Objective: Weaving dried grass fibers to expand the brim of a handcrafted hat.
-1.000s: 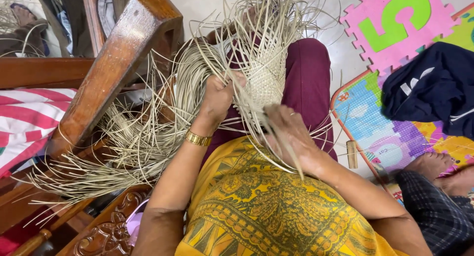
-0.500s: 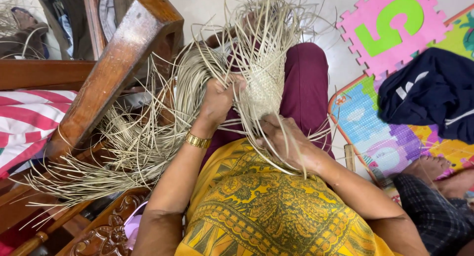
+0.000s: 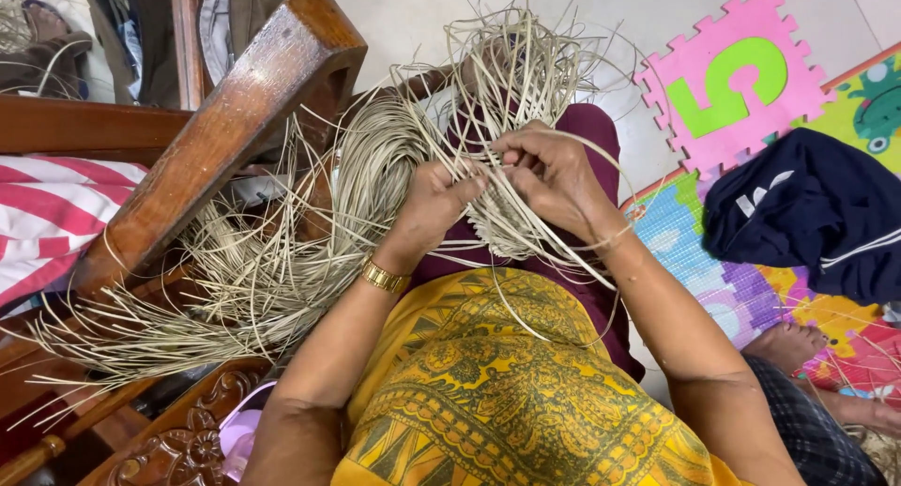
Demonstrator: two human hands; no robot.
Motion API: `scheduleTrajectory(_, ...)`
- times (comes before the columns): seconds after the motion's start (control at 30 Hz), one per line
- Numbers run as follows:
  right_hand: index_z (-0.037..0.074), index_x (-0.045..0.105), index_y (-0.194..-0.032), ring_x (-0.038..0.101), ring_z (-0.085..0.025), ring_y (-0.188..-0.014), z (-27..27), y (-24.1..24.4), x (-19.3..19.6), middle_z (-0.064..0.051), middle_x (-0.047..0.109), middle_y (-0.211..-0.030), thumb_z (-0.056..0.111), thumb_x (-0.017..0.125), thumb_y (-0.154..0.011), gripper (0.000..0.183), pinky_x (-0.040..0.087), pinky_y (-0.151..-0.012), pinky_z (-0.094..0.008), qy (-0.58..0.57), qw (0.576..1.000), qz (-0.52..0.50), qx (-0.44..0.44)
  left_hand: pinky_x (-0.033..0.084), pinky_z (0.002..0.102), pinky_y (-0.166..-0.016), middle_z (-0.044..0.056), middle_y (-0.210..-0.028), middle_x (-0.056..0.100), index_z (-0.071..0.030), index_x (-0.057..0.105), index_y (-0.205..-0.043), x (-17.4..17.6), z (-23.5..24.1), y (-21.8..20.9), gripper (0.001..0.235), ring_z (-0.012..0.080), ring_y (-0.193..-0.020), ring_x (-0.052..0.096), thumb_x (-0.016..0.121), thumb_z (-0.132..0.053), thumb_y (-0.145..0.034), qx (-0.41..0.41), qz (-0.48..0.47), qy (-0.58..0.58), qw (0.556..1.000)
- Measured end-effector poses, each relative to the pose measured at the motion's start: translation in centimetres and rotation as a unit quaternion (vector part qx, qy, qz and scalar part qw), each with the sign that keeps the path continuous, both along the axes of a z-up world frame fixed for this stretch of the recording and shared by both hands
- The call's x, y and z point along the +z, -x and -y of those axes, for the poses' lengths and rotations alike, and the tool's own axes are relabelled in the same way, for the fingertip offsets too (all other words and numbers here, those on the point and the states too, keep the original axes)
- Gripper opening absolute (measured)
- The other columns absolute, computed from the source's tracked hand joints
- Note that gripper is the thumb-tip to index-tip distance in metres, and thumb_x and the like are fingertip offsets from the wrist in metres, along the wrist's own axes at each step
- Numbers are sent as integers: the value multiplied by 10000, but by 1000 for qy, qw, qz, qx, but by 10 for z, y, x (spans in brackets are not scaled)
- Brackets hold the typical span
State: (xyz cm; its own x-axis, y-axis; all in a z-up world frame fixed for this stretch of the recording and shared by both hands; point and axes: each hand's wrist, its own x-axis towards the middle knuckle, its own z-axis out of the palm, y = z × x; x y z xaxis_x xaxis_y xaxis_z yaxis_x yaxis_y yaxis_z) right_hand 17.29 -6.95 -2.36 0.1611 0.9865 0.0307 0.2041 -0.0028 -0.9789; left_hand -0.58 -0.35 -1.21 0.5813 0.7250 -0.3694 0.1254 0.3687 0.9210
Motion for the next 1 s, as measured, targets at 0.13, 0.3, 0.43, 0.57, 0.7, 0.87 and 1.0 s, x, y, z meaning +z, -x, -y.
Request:
scheduleTrajectory(0.13, -83, 673, -1043, 550, -232, -712, -3, 1, 14, -166, 573, -819, -136, 596, -745, 313, 500, -567, -309, 18, 998, -40, 42, 514, 316, -780, 84, -860, 694, 47, 699, -971, 11, 4, 0, 130, 104, -812, 530, 661, 21, -850, 16, 37, 16, 999)
scheduleTrajectory(0.3, -76, 668, -904, 596, -300, -778, -2, 3, 1, -183, 593, -819, -115, 610, -751, 169, 504, -674, -396, -18, 999, -11, 45, 373, 254, -554, 21, -662, 550, -44, 554, -747, 8, 0, 1, 167, 90, -576, 421, 667, -83, -863, -22, -5, -15, 1000)
scheduleTrajectory(0.43, 37, 718, -897, 623, -271, -793, -2, 2, -12, -122, 619, -793, -6, 577, -924, 149, 496, -752, -370, -34, 999, -13, 24, 487, 225, -608, 21, -717, 638, 41, 715, -922, -20, 9, 5, 97, 57, -675, 465, 687, 10, -834, 41, 16, 34, 998)
scheduleTrajectory(0.57, 23, 692, -777, 598, -241, -760, -3, 0, -11, -121, 602, -755, 61, 613, -951, 195, 479, -734, -362, -22, 998, -46, 27, 412, 159, -537, 11, -641, 596, 19, 711, -857, -37, 16, 10, 77, 23, -602, 473, 642, 6, -825, 83, 0, 53, 995)
scheduleTrajectory(0.7, 22, 703, -800, 588, -219, -809, 1, -4, -14, -122, 611, -798, 67, 638, -939, 160, 475, -766, -376, -17, 995, -85, 48, 443, 167, -553, 23, -671, 635, 6, 714, -869, -37, 14, 7, 57, 24, -629, 493, 670, -19, -842, 85, 13, 52, 995)
scheduleTrajectory(0.87, 44, 731, -935, 600, -297, -867, 5, -4, -15, -162, 645, -881, 45, 659, -905, 78, 462, -817, -432, -34, 995, -70, 60, 478, 219, -605, 50, -693, 653, 34, 721, -880, -13, 12, 1, 75, 62, -655, 487, 691, -22, -840, 67, -3, 28, 997)
scheduleTrajectory(1.0, 32, 735, -924, 587, -316, -828, 23, 2, 1, -138, 608, -789, -42, 573, -860, 189, 464, -832, -462, -58, 991, -35, 116, 445, 198, -564, -10, -628, 587, 23, 710, -801, -22, 12, 1, 119, 43, -620, 437, 671, -64, -874, 77, -11, 16, 997)
